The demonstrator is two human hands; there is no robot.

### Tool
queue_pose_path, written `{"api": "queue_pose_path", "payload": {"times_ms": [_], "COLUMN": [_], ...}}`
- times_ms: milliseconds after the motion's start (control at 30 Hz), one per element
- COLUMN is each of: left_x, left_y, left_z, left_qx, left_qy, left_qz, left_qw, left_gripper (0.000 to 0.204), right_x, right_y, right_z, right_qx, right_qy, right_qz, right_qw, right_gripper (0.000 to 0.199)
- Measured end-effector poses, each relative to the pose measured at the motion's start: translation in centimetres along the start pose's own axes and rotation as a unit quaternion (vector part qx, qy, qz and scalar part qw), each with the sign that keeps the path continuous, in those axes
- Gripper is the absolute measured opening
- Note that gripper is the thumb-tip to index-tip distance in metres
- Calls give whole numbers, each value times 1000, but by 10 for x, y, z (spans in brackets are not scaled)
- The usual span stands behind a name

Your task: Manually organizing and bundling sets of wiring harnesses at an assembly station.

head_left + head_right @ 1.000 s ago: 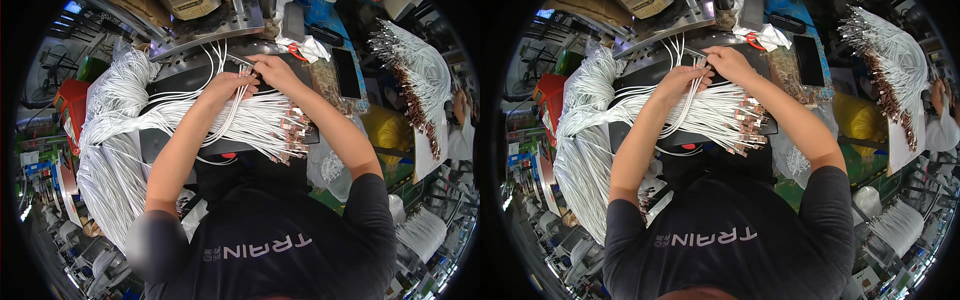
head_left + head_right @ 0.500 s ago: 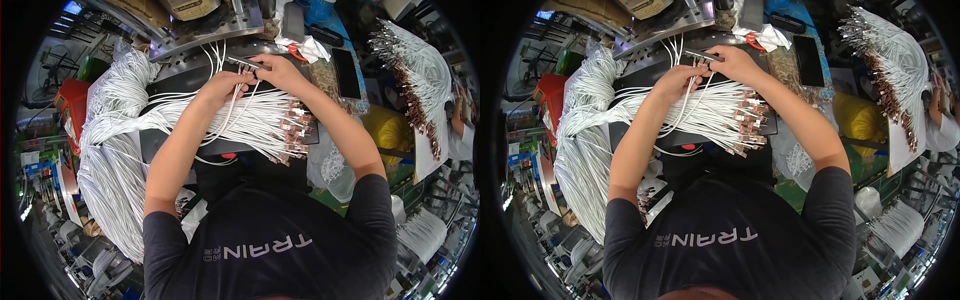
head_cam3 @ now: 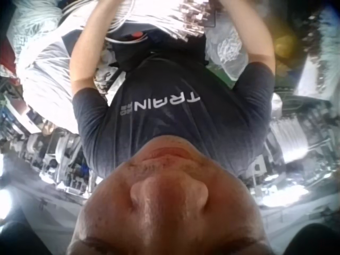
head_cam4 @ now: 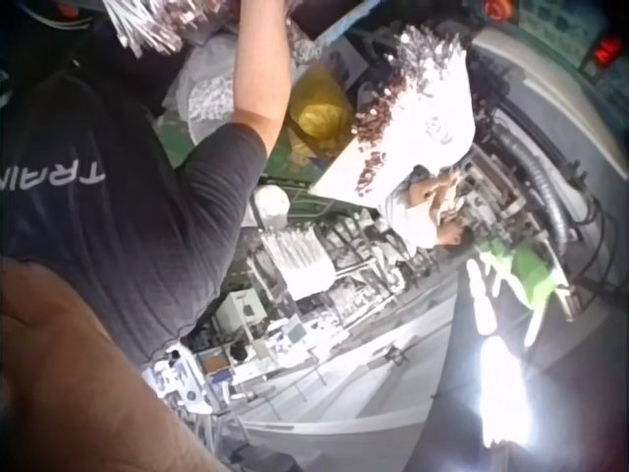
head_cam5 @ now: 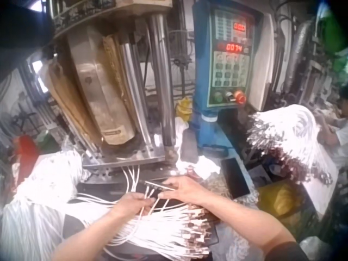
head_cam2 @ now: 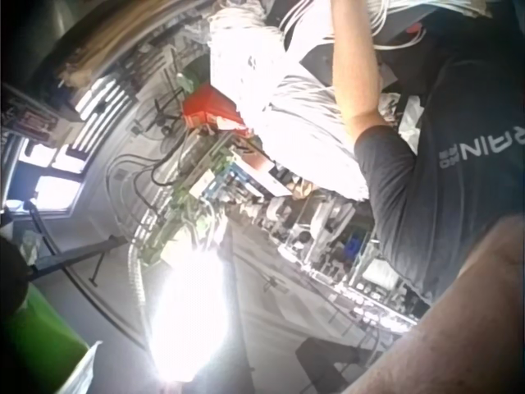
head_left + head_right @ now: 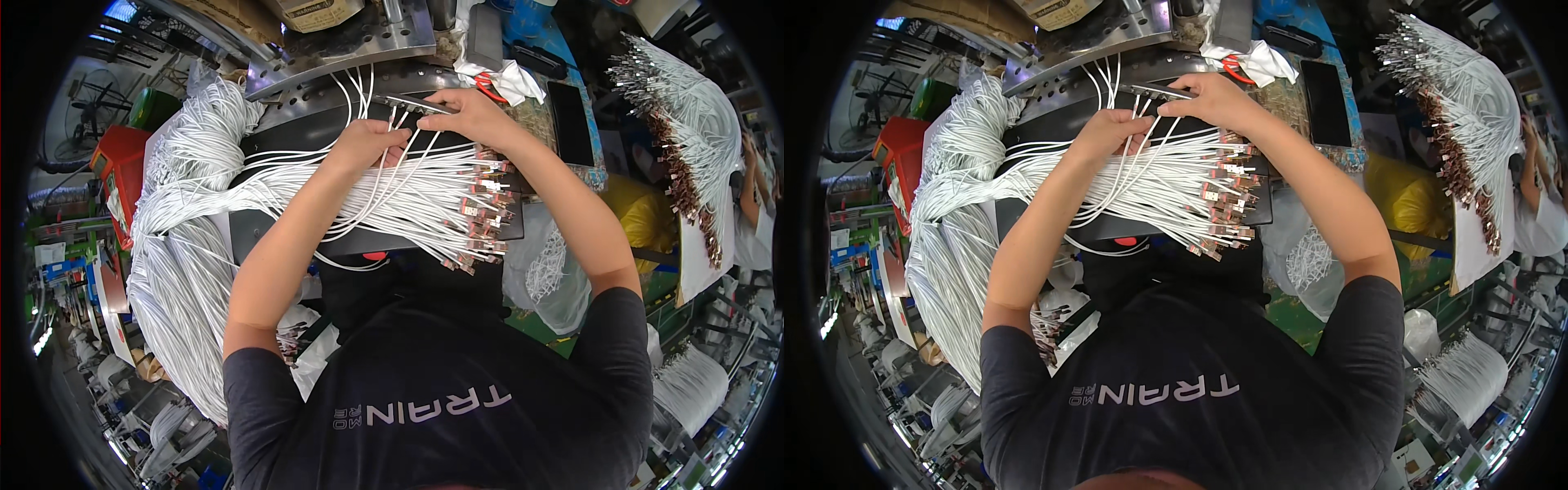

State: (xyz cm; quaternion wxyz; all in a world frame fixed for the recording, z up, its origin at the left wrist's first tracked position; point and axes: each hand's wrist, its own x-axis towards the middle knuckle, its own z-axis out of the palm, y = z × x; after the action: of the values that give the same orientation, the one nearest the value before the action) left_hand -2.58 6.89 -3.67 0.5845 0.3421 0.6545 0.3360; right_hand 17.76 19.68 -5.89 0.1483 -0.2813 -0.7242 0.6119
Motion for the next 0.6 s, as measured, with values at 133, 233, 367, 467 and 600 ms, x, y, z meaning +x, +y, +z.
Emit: {"api": "queue_pose_path", "payload": {"times_ms": [133,233,367,467,600], "left_x": [2,0,-16,-15,-8], "left_y": [-5,0,20,17,6], "left_z": [-2,0,5,-7,-7], "left_qx": [13,16,4,-22,7], "left_qy": [-4,-6,-16,-37,-25], "left_qz": [17,25,-18,-33,-21], "left_qw": [1000,1000,1000,999,999], "left_gripper": [23,24,26,26,26], "right_x": [-2,-4,-5,-3,0], "right_y": [-10,-9,-3,1,-5], "right_z": [2,1,1,1,1], "right_qx": [0,-4,-10,-15,-53], "right_qy": [-20,-27,-17,6,23], "right_qz": [2,5,-4,-19,31], "right_qw": [1000,1000,1000,1000,998], "right_gripper": [42,39,43,50,41]}}
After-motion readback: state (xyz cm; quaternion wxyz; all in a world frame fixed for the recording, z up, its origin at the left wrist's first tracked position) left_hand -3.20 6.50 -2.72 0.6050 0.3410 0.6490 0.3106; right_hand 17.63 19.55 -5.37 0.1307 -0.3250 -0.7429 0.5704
